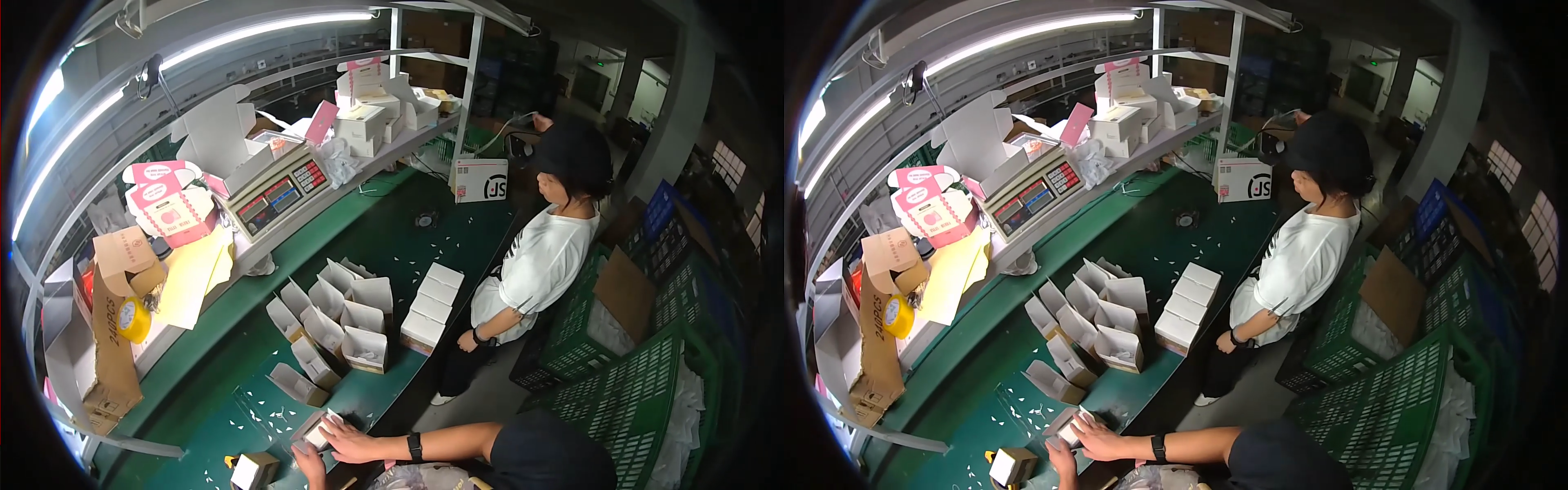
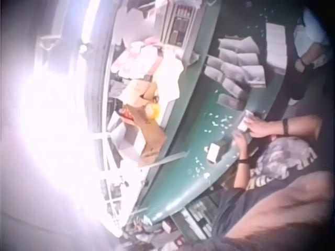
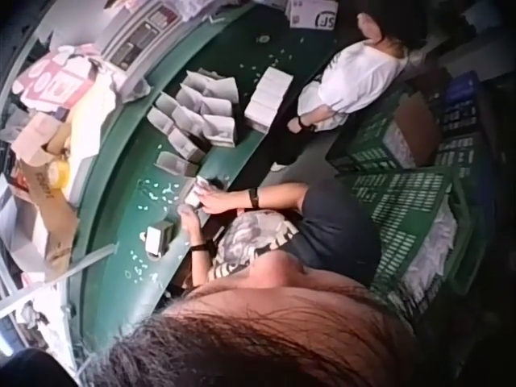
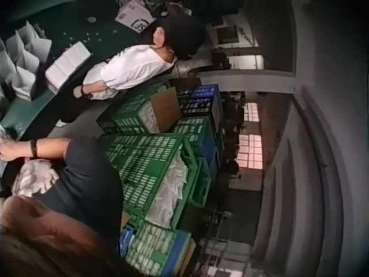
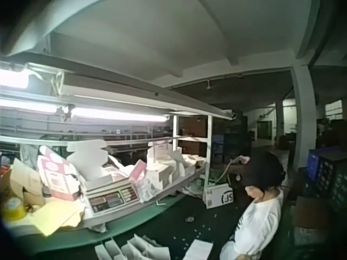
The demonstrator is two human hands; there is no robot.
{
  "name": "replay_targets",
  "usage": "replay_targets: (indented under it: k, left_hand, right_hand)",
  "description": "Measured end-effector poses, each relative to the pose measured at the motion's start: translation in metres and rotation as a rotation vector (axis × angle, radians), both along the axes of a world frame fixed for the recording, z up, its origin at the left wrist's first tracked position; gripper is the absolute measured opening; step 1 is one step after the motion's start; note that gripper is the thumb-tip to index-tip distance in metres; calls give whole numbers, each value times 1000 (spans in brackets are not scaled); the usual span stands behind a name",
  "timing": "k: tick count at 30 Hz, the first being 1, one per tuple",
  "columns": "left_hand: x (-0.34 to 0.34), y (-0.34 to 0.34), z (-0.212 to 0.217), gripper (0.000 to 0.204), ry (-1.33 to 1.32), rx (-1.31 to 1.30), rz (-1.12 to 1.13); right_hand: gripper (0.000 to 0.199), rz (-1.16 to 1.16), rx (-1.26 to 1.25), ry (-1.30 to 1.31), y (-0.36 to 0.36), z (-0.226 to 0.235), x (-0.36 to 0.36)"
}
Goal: The person places white boxes into cardboard sleeves, folds the sleeves closed, and packs the finished items into a larger cardboard box. They repeat this process multiple times while organizing components on the green table.
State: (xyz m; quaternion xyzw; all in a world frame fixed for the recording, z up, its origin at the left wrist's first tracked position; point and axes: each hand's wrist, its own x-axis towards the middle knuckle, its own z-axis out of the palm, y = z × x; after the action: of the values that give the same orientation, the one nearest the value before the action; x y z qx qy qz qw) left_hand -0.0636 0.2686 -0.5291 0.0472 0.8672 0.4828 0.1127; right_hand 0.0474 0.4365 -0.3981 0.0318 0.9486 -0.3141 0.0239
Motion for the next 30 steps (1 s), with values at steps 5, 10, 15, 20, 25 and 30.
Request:
replay_targets:
  k: [5,10,15,20,25,30]
  left_hand:
    - [10,24,32,54,-85,62,60]
    - [15,11,33,53,-19,62,80]
    - [19,-1,15,45,164,64,-13]
    - [25,9,37,43,-85,10,26]
    - [47,31,76,48,186,-50,21]
    - [70,20,99,50,378,-104,10]
  right_hand:
    - [74,-64,-191,-68,7,-24,-8]
    - [72,-87,-211,-9,-12,-26,-17]
    - [69,-52,-108,89,-17,-24,-26]
    - [67,-61,-318,161,13,-47,-30]
    - [47,-18,-442,166,30,-18,-8]
    - [38,-192,-531,190,63,-12,21]
